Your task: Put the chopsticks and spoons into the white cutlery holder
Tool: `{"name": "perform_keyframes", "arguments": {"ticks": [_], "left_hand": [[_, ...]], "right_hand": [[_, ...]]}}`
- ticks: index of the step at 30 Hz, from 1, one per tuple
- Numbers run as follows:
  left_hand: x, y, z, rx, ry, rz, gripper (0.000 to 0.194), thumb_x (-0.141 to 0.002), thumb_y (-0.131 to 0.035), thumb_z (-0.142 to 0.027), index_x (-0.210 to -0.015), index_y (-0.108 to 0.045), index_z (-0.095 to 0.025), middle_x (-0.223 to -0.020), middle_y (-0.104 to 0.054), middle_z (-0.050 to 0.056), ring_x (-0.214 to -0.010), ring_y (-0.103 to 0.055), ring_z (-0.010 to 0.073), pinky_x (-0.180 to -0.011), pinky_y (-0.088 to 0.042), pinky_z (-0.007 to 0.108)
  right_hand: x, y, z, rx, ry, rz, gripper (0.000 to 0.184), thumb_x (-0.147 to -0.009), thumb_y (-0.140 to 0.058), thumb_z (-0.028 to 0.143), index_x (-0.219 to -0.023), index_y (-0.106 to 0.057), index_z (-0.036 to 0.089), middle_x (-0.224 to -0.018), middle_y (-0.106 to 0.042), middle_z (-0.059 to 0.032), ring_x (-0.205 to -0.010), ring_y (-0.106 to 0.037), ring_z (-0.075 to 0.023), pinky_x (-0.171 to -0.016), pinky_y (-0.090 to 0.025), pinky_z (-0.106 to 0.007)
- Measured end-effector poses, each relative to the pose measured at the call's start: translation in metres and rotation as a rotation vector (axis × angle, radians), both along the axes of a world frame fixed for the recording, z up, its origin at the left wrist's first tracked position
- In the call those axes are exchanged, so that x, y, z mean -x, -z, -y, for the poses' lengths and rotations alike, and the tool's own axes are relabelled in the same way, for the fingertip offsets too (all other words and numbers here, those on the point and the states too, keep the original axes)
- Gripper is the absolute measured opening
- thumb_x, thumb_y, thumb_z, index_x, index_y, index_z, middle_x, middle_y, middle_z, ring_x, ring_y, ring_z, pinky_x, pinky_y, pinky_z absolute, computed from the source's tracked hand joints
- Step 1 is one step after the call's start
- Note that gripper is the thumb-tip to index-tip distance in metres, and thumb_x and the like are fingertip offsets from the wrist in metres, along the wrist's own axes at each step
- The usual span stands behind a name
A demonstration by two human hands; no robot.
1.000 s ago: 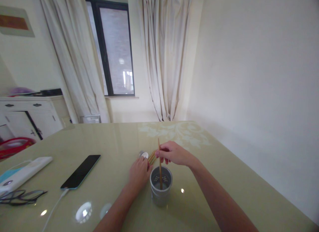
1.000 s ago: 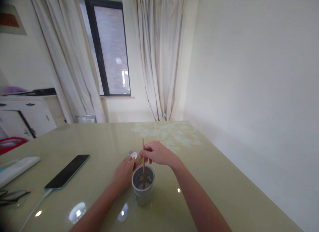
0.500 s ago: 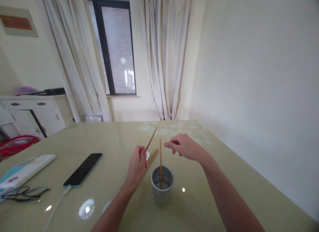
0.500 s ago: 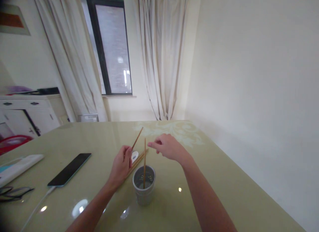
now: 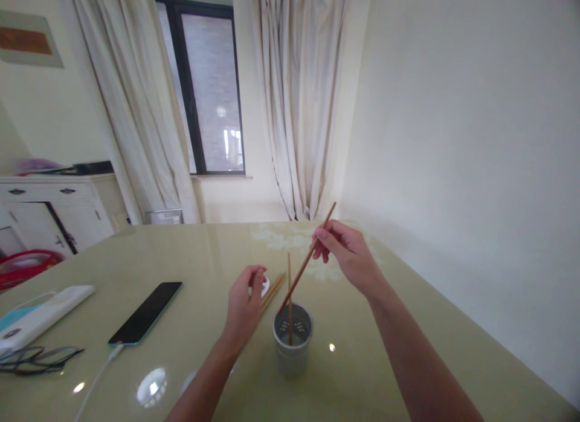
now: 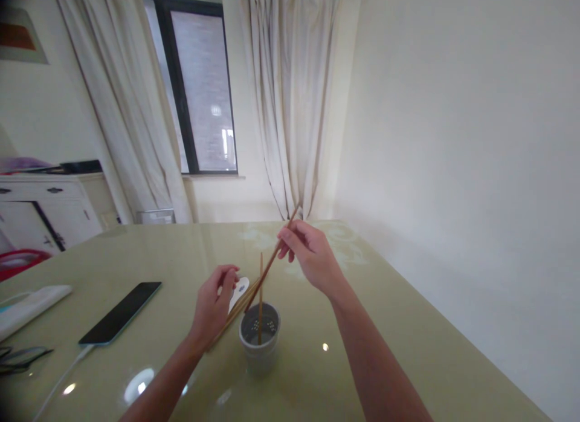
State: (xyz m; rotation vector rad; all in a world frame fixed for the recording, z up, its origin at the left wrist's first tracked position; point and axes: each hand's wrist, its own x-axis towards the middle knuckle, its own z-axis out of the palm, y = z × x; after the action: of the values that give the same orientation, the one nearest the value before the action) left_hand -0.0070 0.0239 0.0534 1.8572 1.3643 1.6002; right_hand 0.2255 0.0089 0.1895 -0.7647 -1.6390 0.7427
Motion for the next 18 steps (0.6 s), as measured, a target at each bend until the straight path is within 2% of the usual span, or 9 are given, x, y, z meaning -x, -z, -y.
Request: {"name": "perform_keyframes", "arguments": {"ticks": [3, 7, 11, 18], "left_hand": [[0.005, 0.021, -0.016, 0.088, -0.045, -0.351, 0.026, -0.103, -0.049, -0.035, -0.092, -0.068, -0.021, -0.090, -0.073, 0.006, -0.086, -0.067, 0.0231, -0.082, -0.050, 0.035], [0.005, 0.042, -0.023, 0.128, -0.027, -0.699, 0.015, -0.101, -0.054, -0.024, -0.092, -0.067, -0.021, -0.095, -0.072, 0.007, -0.094, -0.066, 0.0242, -0.086, -0.047, 0.035], [0.003, 0.046, -0.021, 0.202, -0.048, -0.820, 0.010, -0.099, -0.058, -0.021, -0.094, -0.067, -0.021, -0.101, -0.071, 0.008, -0.100, -0.067, 0.0245, -0.087, -0.045, 0.034], [0.003, 0.046, -0.019, 0.250, -0.096, -0.858, 0.015, -0.099, -0.057, -0.025, -0.090, -0.067, -0.019, -0.100, -0.072, 0.009, -0.102, -0.067, 0.0264, -0.090, -0.045, 0.036]], "right_hand": [[-0.011, -0.003, -0.004, 0.075, -0.003, 0.068, 0.037, -0.097, -0.069, 0.052, -0.082, -0.065, 0.018, -0.069, -0.072, -0.0022, -0.060, -0.068, -0.0149, -0.054, -0.051, -0.024], [-0.004, 0.010, -0.012, 0.197, -0.060, 0.318, 0.032, -0.097, -0.066, 0.042, -0.076, -0.067, 0.018, -0.068, -0.074, -0.0034, -0.060, -0.070, -0.0148, -0.056, -0.054, -0.023], [0.012, 0.028, -0.019, 0.317, -0.091, 0.513, 0.025, -0.095, -0.062, 0.031, -0.076, -0.070, 0.016, -0.075, -0.078, -0.0060, -0.062, -0.074, -0.0157, -0.049, -0.050, -0.020], [0.018, 0.041, -0.024, 0.400, -0.082, 0.620, 0.035, -0.097, -0.058, 0.032, -0.069, -0.071, 0.016, -0.075, -0.080, -0.0077, -0.053, -0.070, -0.0129, -0.045, -0.044, -0.019]]}}
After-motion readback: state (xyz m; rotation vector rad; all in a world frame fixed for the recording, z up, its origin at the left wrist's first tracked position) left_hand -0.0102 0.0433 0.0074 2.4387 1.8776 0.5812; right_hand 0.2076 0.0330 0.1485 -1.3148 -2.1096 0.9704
